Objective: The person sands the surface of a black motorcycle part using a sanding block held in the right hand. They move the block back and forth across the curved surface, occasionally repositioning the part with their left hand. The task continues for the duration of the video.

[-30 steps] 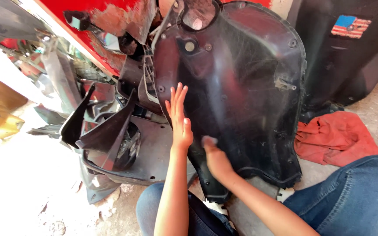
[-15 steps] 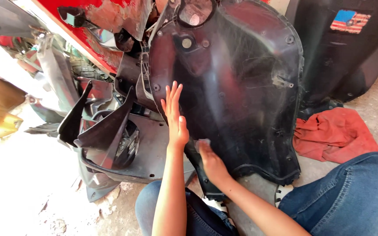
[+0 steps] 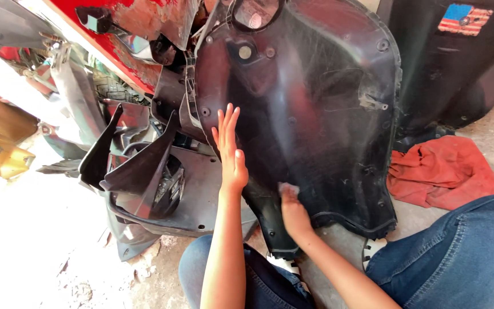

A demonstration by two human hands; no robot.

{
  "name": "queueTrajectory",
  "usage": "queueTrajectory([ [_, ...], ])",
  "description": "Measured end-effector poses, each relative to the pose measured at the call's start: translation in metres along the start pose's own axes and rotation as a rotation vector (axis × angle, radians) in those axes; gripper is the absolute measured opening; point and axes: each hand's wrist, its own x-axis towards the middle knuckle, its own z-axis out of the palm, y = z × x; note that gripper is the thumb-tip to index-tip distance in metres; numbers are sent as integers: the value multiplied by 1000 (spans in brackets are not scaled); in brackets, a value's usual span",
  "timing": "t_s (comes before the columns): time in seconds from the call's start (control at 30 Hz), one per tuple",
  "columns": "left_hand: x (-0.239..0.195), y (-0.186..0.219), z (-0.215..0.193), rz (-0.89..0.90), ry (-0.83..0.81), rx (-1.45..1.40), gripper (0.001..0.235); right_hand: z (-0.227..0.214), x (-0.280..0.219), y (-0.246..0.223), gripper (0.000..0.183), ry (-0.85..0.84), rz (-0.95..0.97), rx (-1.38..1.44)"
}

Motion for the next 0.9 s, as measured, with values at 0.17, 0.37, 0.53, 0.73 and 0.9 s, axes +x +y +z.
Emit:
queueTrajectory([
  [0.17, 1, 4, 3, -6, -6, 8, 90, -23, -20, -35, 53, -38, -12, 128],
  [0.37, 3, 5, -2, -6, -4, 12, 91, 16, -15, 8, 58, 47, -106, 21],
  [0.53, 0, 3, 3, -5, -13, 8, 91, -47, -29, -42, 59, -232, 215, 157],
  [0.73, 1, 3, -4, -15, -17, 32, 91, 3, -49, -34, 55, 219, -345, 94],
  [0.9, -1, 5, -6, -7, -38, 29, 90, -20, -59, -38, 45, 222, -246, 242],
])
